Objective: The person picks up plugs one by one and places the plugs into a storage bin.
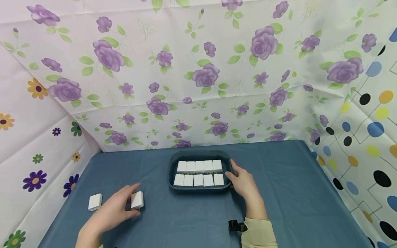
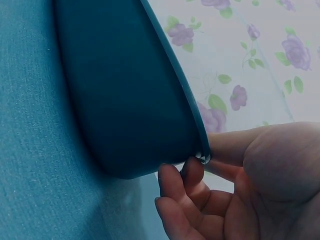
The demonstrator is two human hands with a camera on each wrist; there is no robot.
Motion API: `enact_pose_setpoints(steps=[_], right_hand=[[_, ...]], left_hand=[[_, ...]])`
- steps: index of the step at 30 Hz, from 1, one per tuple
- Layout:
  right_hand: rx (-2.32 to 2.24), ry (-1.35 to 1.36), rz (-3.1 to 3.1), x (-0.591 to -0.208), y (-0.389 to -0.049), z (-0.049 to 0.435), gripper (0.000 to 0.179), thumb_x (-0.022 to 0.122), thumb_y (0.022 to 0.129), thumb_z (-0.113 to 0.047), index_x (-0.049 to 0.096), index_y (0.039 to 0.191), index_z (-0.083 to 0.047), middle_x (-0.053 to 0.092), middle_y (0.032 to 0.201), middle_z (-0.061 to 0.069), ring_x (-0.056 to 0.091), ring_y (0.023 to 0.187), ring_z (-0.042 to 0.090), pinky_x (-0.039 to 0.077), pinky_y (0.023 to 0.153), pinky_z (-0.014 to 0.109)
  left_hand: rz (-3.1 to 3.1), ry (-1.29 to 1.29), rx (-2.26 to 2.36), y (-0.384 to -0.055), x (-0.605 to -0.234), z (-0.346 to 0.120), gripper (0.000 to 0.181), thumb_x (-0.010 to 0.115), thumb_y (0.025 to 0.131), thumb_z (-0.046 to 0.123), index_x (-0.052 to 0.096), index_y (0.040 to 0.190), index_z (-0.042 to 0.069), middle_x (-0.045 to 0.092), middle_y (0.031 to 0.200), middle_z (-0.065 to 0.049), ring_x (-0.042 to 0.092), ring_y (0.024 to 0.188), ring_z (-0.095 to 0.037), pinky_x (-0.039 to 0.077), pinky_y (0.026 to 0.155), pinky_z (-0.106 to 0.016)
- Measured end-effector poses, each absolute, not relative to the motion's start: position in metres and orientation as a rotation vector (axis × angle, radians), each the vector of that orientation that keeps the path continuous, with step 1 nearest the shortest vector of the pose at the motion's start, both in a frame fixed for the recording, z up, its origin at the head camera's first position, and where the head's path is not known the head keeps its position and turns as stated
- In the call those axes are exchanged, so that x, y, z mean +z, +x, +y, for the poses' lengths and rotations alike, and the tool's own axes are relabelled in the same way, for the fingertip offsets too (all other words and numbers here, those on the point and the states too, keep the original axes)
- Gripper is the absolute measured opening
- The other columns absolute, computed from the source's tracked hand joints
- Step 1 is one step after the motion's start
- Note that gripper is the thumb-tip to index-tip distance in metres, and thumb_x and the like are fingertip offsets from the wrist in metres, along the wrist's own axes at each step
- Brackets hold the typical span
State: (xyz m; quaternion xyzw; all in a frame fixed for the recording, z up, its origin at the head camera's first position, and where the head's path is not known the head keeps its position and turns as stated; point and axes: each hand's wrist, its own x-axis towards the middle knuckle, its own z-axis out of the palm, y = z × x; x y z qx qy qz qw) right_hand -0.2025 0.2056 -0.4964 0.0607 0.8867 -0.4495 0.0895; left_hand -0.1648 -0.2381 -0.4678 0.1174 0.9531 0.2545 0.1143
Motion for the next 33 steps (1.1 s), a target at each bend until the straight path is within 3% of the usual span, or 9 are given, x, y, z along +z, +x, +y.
enact_pose_setpoints(steps=[11,21,27,33], right_hand=[[-1.353,0.185,2.629,-0.499,-0.202,0.206,0.069,0.059,0.112,-0.031,0.027,0.172,-0.019,0.055,0.088,0.011,0.067,0.075,0.026,0.055,0.067,0.039],[-1.341,0.192,2.629,-0.499,-0.206,0.206,0.07,0.059,0.112,-0.034,0.027,0.172,-0.022,0.057,0.088,0.011,0.068,0.076,0.028,0.054,0.067,0.038],[-1.34,0.188,2.632,-0.499,-0.204,0.207,0.069,0.059,0.112,-0.033,0.027,0.172,-0.021,0.057,0.088,0.01,0.067,0.076,0.027,0.054,0.067,0.039],[-1.343,0.184,2.64,-0.499,-0.203,0.207,0.069,0.059,0.112,-0.03,0.028,0.172,-0.018,0.058,0.087,0.01,0.067,0.074,0.027,0.054,0.066,0.039]], left_hand=[[2.871,0.624,0.768,-0.171,-0.464,-0.211,0.069,0.094,0.082,0.01,0.065,0.144,0.007,0.062,0.129,-0.002,0.057,0.094,-0.011,0.052,0.08,-0.039],[2.87,0.802,0.877,-0.182,-0.463,-0.186,0.072,0.093,0.086,0.018,0.06,0.15,0.012,0.061,0.131,0.001,0.063,0.099,-0.015,0.056,0.083,-0.036],[2.943,0.847,0.975,-0.198,-0.462,-0.167,0.075,0.092,0.086,0.011,0.058,0.154,0.013,0.06,0.14,-0.004,0.065,0.119,-0.022,0.057,0.097,-0.041],[3.022,0.851,0.988,-0.215,-0.464,-0.147,0.072,0.089,0.089,0.008,0.059,0.154,0.011,0.059,0.141,-0.009,0.064,0.119,-0.026,0.056,0.094,-0.045]])
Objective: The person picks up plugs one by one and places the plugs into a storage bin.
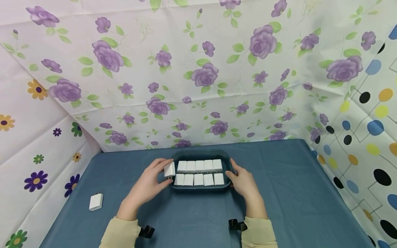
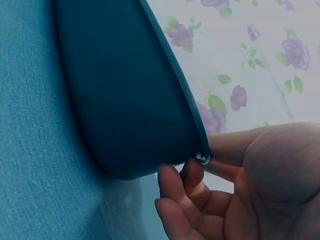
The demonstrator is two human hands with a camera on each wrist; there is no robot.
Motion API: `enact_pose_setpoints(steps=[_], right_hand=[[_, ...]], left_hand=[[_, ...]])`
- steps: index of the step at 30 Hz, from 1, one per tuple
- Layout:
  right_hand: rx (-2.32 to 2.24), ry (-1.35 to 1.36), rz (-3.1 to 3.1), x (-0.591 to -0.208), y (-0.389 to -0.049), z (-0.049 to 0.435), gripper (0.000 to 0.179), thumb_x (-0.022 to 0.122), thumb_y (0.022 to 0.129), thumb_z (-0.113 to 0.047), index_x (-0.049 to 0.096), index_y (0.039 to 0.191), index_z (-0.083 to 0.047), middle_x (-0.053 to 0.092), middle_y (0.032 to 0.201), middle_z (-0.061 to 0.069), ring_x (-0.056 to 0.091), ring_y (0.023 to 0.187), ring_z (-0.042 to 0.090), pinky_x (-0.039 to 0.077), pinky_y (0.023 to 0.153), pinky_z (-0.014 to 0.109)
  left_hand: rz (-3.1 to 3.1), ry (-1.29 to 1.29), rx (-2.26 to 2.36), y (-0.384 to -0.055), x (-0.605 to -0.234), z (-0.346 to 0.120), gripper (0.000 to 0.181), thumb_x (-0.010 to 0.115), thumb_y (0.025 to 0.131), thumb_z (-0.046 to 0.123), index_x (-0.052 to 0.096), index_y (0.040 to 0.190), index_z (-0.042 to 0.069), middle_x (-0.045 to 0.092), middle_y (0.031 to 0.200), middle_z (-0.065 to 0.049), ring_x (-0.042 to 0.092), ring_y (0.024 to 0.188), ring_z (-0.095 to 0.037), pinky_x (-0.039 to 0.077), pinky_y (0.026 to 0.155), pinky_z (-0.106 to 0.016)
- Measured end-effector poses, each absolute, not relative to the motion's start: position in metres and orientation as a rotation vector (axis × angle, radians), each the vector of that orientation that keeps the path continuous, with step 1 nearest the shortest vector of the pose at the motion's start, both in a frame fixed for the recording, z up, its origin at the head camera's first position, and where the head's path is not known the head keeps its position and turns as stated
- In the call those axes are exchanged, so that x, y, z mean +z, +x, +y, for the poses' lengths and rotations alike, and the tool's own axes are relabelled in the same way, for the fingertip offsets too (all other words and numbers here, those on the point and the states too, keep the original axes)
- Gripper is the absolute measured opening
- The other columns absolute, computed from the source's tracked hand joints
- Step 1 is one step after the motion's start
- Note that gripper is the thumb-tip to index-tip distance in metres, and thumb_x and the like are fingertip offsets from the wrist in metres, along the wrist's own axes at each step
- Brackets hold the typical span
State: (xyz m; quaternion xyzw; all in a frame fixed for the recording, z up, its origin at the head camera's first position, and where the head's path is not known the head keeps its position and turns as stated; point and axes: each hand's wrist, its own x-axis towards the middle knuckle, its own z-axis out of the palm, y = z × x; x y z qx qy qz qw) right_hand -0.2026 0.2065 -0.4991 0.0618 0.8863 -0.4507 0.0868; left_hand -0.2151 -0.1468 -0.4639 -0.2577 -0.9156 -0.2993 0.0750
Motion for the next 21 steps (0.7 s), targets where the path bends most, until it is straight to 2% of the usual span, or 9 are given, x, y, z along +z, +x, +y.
enact_pose_setpoints(steps=[10,16,21], right_hand=[[-1.34,0.187,2.643,-0.5,-0.203,0.207,0.068,0.059,0.112,-0.029,0.028,0.172,-0.017,0.059,0.087,0.011,0.067,0.073,0.027,0.053,0.065,0.039],[-1.341,0.186,2.646,-0.499,-0.204,0.207,0.068,0.058,0.113,-0.029,0.027,0.172,-0.018,0.059,0.087,0.011,0.067,0.074,0.026,0.054,0.066,0.039],[-1.339,0.194,2.639,-0.5,-0.204,0.206,0.068,0.058,0.112,-0.031,0.027,0.172,-0.019,0.058,0.087,0.011,0.067,0.074,0.026,0.054,0.066,0.039]], left_hand=[[-2.894,-0.842,-0.685,-0.254,-0.473,-0.116,0.069,0.081,0.097,0.008,0.053,0.159,0.008,0.057,0.145,-0.014,0.063,0.118,-0.027,0.055,0.092,-0.043],[-2.955,-0.909,-0.431,-0.271,-0.478,-0.109,0.063,0.079,0.099,0.013,0.055,0.157,0.009,0.059,0.144,-0.016,0.053,0.134,-0.035,0.047,0.108,-0.053],[-3.034,-0.91,-0.318,-0.278,-0.482,-0.103,0.059,0.076,0.102,0.018,0.055,0.157,0.009,0.058,0.148,-0.015,0.048,0.138,-0.034,0.042,0.112,-0.056]])
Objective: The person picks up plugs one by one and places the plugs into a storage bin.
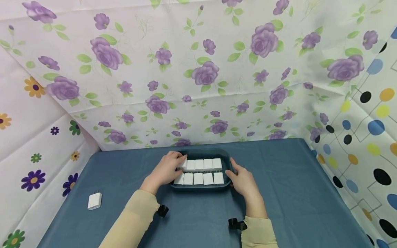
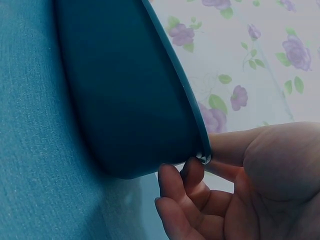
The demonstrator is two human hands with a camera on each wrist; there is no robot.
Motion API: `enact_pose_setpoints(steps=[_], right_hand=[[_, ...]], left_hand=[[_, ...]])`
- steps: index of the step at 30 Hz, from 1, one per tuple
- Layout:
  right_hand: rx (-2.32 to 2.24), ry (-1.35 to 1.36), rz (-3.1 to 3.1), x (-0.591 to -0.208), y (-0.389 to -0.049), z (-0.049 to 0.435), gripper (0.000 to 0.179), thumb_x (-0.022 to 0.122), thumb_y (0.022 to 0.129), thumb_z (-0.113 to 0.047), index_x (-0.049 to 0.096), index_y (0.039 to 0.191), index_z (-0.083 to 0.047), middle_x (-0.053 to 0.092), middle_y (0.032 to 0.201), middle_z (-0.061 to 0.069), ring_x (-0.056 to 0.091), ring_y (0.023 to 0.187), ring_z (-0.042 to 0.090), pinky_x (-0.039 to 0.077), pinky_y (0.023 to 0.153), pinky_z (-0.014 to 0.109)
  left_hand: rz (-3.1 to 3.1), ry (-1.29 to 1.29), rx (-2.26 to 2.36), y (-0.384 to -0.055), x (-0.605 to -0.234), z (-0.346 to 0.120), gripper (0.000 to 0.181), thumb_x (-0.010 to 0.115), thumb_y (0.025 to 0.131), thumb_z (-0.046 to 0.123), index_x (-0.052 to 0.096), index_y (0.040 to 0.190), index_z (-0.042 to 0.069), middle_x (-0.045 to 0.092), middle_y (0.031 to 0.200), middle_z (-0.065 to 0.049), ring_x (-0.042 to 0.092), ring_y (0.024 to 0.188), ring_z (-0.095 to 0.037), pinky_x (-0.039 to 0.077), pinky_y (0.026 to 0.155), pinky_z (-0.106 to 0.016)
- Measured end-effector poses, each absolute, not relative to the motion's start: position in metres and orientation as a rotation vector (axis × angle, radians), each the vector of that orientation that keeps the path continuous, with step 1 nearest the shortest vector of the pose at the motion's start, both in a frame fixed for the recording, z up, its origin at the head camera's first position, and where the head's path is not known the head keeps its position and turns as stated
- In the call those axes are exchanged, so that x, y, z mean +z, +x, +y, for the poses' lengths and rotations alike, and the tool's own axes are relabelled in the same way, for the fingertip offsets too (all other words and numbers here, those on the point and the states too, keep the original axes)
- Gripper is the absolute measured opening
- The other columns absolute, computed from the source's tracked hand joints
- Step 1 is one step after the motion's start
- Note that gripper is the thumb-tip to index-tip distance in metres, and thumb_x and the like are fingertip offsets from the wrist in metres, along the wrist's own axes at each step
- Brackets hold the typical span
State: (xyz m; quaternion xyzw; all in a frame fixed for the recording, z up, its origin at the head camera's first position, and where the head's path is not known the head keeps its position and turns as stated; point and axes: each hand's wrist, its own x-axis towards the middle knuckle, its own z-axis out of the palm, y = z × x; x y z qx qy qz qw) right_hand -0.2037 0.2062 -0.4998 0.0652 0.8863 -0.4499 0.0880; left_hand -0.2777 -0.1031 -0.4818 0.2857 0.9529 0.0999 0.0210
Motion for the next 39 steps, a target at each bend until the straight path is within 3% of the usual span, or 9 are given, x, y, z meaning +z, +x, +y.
enact_pose_setpoints(steps=[18,30,39], right_hand=[[-1.342,0.186,2.633,-0.499,-0.206,0.204,0.068,0.059,0.112,-0.029,0.027,0.172,-0.018,0.058,0.087,0.011,0.068,0.074,0.028,0.054,0.066,0.039],[-1.349,0.188,2.631,-0.499,-0.203,0.209,0.068,0.058,0.113,-0.031,0.027,0.172,-0.019,0.057,0.088,0.011,0.067,0.075,0.027,0.055,0.068,0.039],[-1.364,0.19,2.619,-0.502,-0.205,0.207,0.068,0.058,0.113,-0.032,0.026,0.172,-0.02,0.059,0.09,0.011,0.066,0.076,0.027,0.055,0.069,0.039]], left_hand=[[3.049,0.791,0.244,-0.277,-0.487,-0.094,0.052,0.075,0.101,0.015,0.062,0.15,0.005,0.059,0.148,-0.015,0.052,0.137,-0.034,0.046,0.11,-0.055],[3.027,0.839,0.466,-0.271,-0.486,-0.099,0.055,0.076,0.1,0.015,0.061,0.153,0.013,0.056,0.151,-0.015,0.05,0.14,-0.036,0.044,0.111,-0.057],[3.082,0.88,0.755,-0.256,-0.485,-0.118,0.052,0.076,0.102,0.02,0.063,0.152,0.01,0.057,0.15,-0.016,0.047,0.142,-0.039,0.038,0.114,-0.064]])
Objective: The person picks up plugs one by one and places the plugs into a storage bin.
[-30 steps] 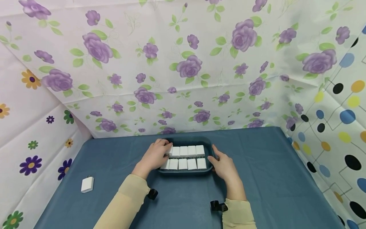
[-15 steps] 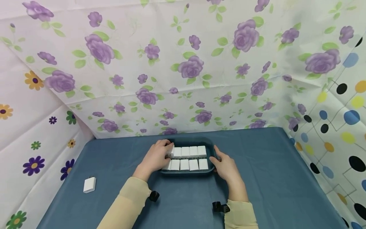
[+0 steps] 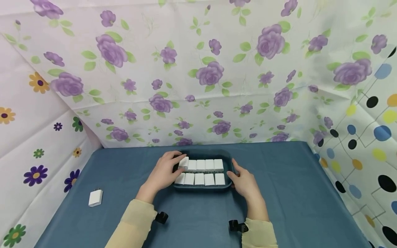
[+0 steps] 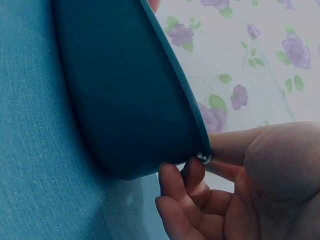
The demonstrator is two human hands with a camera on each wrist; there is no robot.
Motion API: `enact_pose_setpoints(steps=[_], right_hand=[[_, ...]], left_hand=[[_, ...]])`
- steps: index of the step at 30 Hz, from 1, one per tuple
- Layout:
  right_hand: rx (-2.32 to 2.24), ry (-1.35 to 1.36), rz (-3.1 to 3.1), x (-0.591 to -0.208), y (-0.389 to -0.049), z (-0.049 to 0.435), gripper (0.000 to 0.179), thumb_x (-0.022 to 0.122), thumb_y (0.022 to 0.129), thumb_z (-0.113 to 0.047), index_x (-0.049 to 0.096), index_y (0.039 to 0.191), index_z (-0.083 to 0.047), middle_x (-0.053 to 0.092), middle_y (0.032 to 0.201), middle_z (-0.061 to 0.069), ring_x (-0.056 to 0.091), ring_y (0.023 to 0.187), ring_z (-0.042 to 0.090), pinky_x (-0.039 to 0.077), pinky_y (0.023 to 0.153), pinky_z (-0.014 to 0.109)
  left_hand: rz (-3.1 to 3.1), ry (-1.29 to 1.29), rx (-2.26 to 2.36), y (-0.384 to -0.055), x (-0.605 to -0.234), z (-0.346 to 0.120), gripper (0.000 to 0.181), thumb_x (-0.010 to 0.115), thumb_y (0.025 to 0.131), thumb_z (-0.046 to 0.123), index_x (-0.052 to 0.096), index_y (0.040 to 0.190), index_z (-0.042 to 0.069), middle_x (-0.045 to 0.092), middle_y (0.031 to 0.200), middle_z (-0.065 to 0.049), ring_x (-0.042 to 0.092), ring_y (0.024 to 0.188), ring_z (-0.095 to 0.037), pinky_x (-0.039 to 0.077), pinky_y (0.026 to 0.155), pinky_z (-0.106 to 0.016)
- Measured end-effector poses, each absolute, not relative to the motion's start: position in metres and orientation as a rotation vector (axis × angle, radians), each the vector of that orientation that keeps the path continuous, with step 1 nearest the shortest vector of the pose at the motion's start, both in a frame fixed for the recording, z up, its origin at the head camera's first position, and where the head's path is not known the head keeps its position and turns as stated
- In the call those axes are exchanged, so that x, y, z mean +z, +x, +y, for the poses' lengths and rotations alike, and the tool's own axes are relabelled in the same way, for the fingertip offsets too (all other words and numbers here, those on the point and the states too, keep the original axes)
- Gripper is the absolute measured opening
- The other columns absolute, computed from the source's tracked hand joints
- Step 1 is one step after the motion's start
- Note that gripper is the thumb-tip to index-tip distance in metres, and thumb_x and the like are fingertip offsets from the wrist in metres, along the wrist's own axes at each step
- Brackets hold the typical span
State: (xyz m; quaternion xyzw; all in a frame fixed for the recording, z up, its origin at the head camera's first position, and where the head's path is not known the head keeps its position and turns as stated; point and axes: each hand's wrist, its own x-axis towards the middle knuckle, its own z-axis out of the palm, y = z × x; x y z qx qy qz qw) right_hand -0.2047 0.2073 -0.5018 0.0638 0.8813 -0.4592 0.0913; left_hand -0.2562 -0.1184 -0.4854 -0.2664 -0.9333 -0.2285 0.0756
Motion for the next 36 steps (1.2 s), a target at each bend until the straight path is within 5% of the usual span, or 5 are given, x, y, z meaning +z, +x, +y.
enact_pose_setpoints(steps=[11,17,24,36], right_hand=[[-1.38,0.168,2.615,-0.493,-0.207,0.209,0.069,0.056,0.113,-0.032,0.025,0.173,-0.019,0.058,0.091,0.012,0.066,0.076,0.027,0.056,0.07,0.04],[-1.365,0.152,2.603,-0.491,-0.207,0.211,0.069,0.057,0.113,-0.032,0.024,0.173,-0.019,0.058,0.092,0.011,0.066,0.077,0.027,0.055,0.069,0.04],[-1.354,0.151,2.599,-0.49,-0.208,0.21,0.07,0.057,0.113,-0.033,0.023,0.173,-0.022,0.058,0.09,0.012,0.066,0.075,0.029,0.053,0.067,0.04],[-1.362,0.197,2.605,-0.501,-0.205,0.205,0.069,0.057,0.113,-0.032,0.025,0.173,-0.02,0.056,0.089,0.012,0.066,0.076,0.028,0.055,0.068,0.04]], left_hand=[[-2.717,-0.506,-0.575,-0.204,-0.48,-0.283,0.054,0.084,0.09,0.004,0.068,0.141,-0.001,0.059,0.141,-0.027,0.053,0.128,-0.053,0.043,0.101,-0.071],[-2.93,-0.366,-0.666,-0.179,-0.487,-0.353,0.061,0.065,0.084,-0.015,0.064,0.144,-0.006,0.047,0.152,-0.033,0.041,0.138,-0.059,0.035,0.105,-0.077],[-3.15,-0.313,-0.663,-0.17,-0.506,-0.376,0.073,0.051,0.073,-0.025,0.067,0.141,-0.003,0.049,0.15,-0.035,0.044,0.136,-0.061,0.039,0.104,-0.076],[-3.104,-0.186,-0.672,-0.175,-0.515,-0.368,0.066,0.051,0.078,-0.019,0.066,0.141,-0.005,0.049,0.144,-0.039,0.046,0.128,-0.064,0.041,0.1,-0.076]])
